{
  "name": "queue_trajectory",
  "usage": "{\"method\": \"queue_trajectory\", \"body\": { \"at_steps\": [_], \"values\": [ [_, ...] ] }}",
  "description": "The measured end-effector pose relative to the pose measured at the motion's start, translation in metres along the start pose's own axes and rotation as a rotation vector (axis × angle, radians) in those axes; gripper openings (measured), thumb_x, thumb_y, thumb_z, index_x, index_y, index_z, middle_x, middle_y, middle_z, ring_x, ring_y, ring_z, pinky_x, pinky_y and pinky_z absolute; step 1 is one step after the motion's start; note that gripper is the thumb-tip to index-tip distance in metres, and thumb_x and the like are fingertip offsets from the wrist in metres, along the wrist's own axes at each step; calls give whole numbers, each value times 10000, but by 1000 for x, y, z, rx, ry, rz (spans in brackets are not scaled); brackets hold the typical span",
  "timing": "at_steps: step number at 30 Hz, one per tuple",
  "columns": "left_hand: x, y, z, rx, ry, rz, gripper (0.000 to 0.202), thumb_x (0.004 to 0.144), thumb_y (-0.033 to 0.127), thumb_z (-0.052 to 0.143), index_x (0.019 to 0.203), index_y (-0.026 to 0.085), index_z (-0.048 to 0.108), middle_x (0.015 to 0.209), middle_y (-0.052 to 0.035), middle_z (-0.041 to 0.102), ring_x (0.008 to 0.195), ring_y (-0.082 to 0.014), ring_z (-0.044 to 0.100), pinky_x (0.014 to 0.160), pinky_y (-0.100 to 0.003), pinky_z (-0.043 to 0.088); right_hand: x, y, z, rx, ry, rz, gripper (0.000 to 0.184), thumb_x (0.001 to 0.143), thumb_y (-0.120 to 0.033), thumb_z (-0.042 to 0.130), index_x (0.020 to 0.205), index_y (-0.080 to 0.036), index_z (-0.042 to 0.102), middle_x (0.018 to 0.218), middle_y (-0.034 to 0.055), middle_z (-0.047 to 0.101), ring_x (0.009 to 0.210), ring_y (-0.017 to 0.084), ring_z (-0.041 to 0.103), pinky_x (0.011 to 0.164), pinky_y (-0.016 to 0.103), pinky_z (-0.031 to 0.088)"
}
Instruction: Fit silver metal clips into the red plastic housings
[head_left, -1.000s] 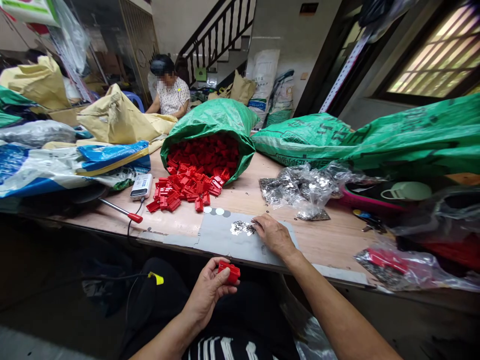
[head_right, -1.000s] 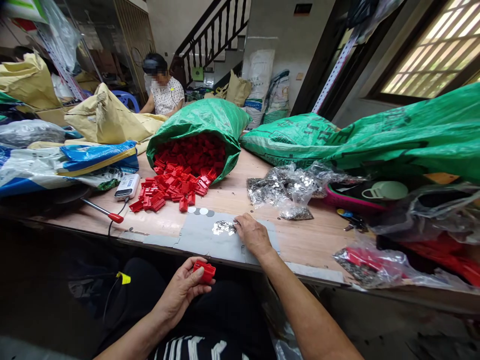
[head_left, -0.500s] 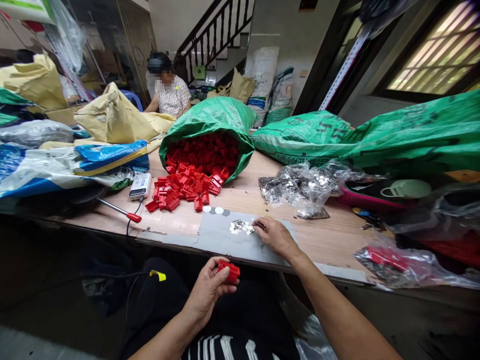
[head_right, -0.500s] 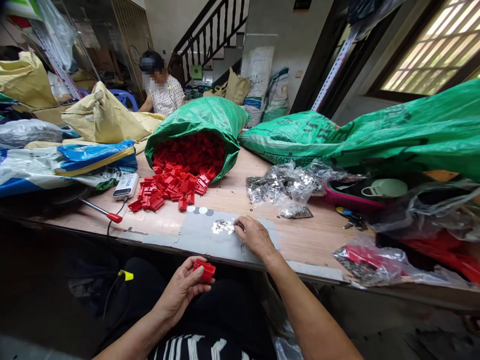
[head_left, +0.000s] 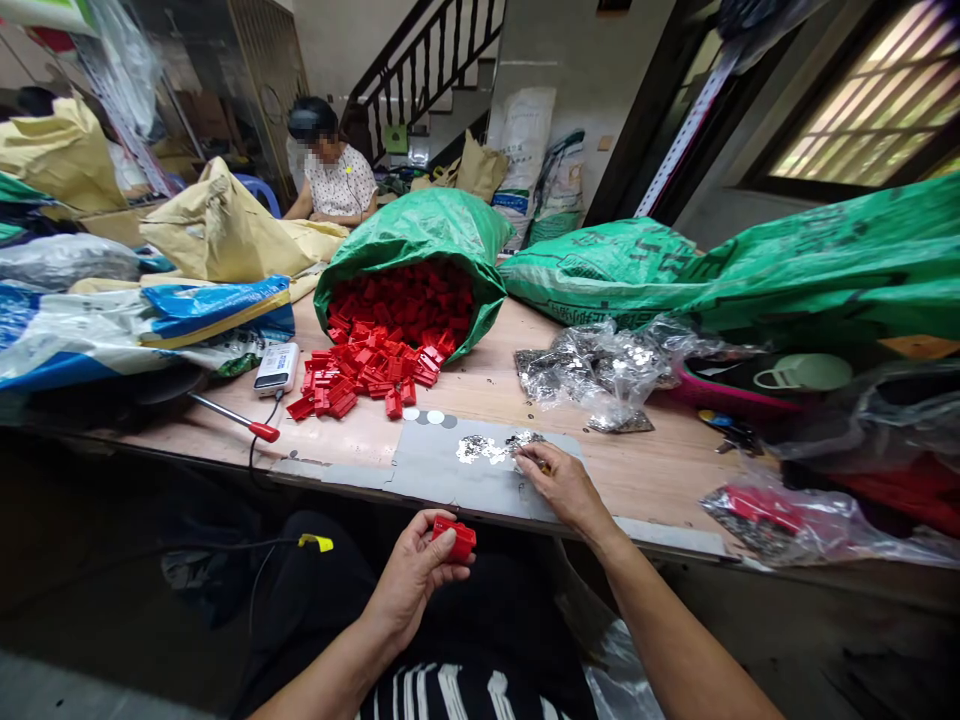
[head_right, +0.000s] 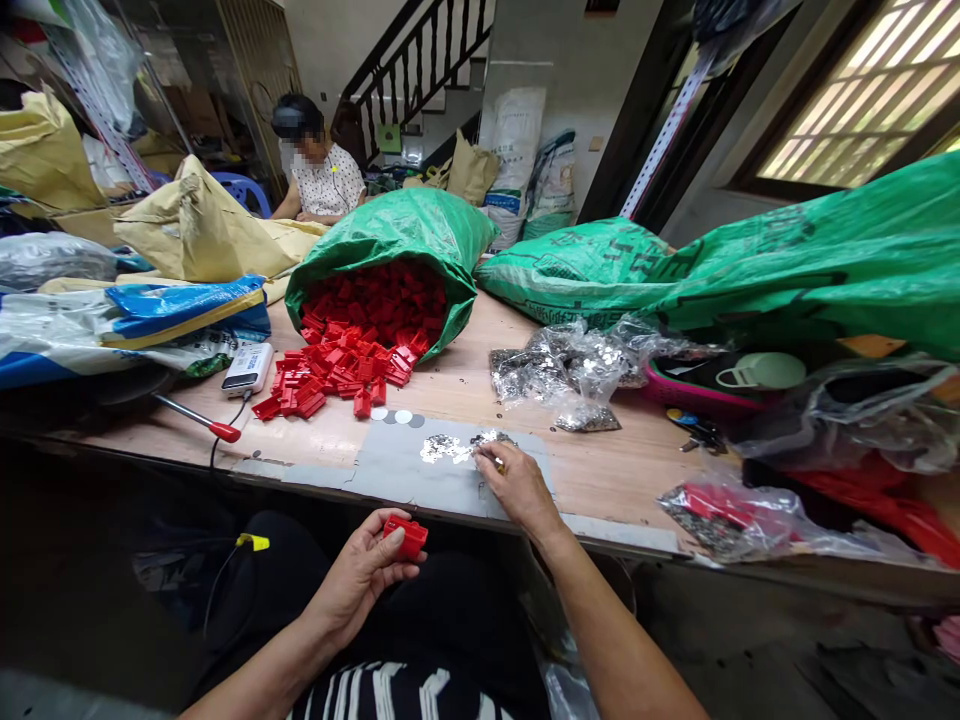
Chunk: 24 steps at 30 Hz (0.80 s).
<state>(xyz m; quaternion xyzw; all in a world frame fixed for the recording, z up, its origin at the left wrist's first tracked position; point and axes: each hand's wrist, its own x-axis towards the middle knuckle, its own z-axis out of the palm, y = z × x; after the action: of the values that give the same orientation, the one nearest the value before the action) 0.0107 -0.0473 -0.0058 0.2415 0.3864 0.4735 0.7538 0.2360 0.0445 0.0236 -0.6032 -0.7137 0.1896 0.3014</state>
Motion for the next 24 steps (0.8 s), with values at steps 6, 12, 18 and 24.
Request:
{"method": "queue_trajectory", "body": {
  "at_steps": [6,12,18,24],
  "values": [
    [0,-1,0,7,-18,-5,353,767,368,711,1006,168,545,870,-55,665,764,-174,668,671,-274,515,-2,1,-3,37,11,91,256,846,-401,495,874,-208,661,818,20,718,780,194,657,703,280,461],
    [0,0,0,9,-15,-2,361,740,373,736,978,168,559,857,-57,670,754,-174,667,666,-273,514,-5,-13,2,25,-171,25,251,841,-382,485,770,-216,658,709,-6,680,682,170,615,628,264,440],
    [-1,1,0,16,-8,-4,376,743,377,732,993,164,551,873,-67,671,760,-179,671,675,-277,519,-8,-11,-2,-83,-86,68,176,836,-331,493,837,-229,636,785,6,683,734,178,616,662,273,430],
    [0,3,3,50,5,63,360,743,321,737,1014,165,558,892,-67,680,812,-180,668,714,-286,538,-17,-6,4,-244,-134,18,113,828,-301,528,783,-233,605,809,11,672,743,179,603,652,270,416]
  ]
}}
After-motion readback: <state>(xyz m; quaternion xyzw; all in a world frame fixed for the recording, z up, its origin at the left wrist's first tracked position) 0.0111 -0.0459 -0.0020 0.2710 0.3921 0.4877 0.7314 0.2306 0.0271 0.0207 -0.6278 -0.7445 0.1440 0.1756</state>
